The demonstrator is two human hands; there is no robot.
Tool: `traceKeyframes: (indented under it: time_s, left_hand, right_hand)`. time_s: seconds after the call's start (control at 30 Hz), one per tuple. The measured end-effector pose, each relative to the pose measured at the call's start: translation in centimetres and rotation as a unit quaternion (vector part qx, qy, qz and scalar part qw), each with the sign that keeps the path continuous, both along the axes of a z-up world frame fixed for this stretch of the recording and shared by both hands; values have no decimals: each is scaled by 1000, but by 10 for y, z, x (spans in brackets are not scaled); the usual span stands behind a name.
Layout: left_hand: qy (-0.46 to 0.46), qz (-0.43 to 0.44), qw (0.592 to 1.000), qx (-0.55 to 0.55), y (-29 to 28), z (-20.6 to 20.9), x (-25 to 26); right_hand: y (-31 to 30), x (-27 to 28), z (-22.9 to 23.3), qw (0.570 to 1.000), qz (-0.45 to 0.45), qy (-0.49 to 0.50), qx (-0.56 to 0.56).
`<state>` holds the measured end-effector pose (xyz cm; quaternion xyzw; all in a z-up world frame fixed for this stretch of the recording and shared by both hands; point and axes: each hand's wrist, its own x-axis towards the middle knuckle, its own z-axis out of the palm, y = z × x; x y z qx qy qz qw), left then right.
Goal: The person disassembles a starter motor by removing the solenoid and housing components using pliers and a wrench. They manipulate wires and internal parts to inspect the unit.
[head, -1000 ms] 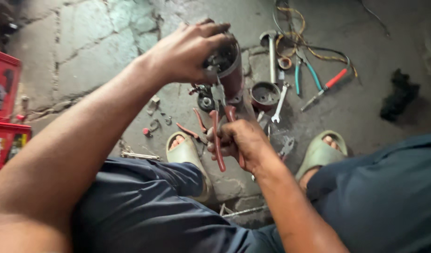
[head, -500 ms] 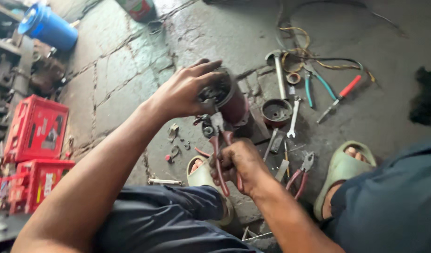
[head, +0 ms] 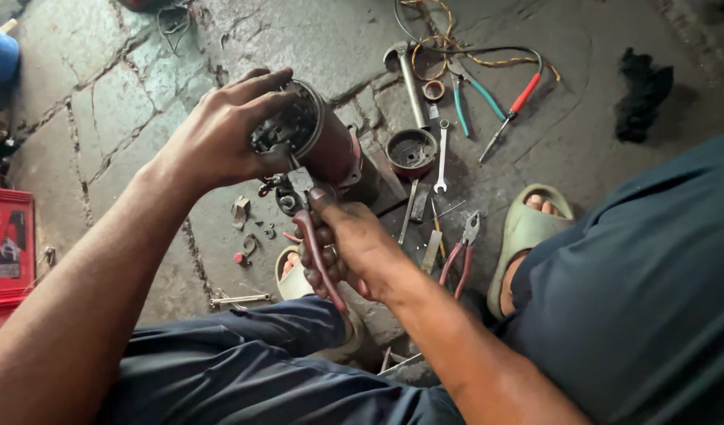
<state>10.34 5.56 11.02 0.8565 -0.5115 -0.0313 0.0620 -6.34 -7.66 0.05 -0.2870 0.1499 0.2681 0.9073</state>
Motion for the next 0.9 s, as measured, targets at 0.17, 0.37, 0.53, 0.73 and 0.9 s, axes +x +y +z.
traceKeyframes:
  time_s: [0.17,0.37,0.53,0.73,0.9]
  left_hand:
    - [-9,-12,1000,-1,0,0,0]
    - [-1,-20,1000,-1,2,0,3]
    - [6,-26,1000,-11,2,-1,3]
    - [3,-25,1000,-2,0,2,3]
    - [-3,-19,1000,12,2,1,4]
  right_hand:
    - [6,-2,-21,988,-7,-35,151]
    - [12,-1,-28,979,40,39,198]
    - [16,-2,-35,974,40,40,219]
    - [14,-2,-32,969,33,24,243]
    - [2,-6,-11,988,23,56,141]
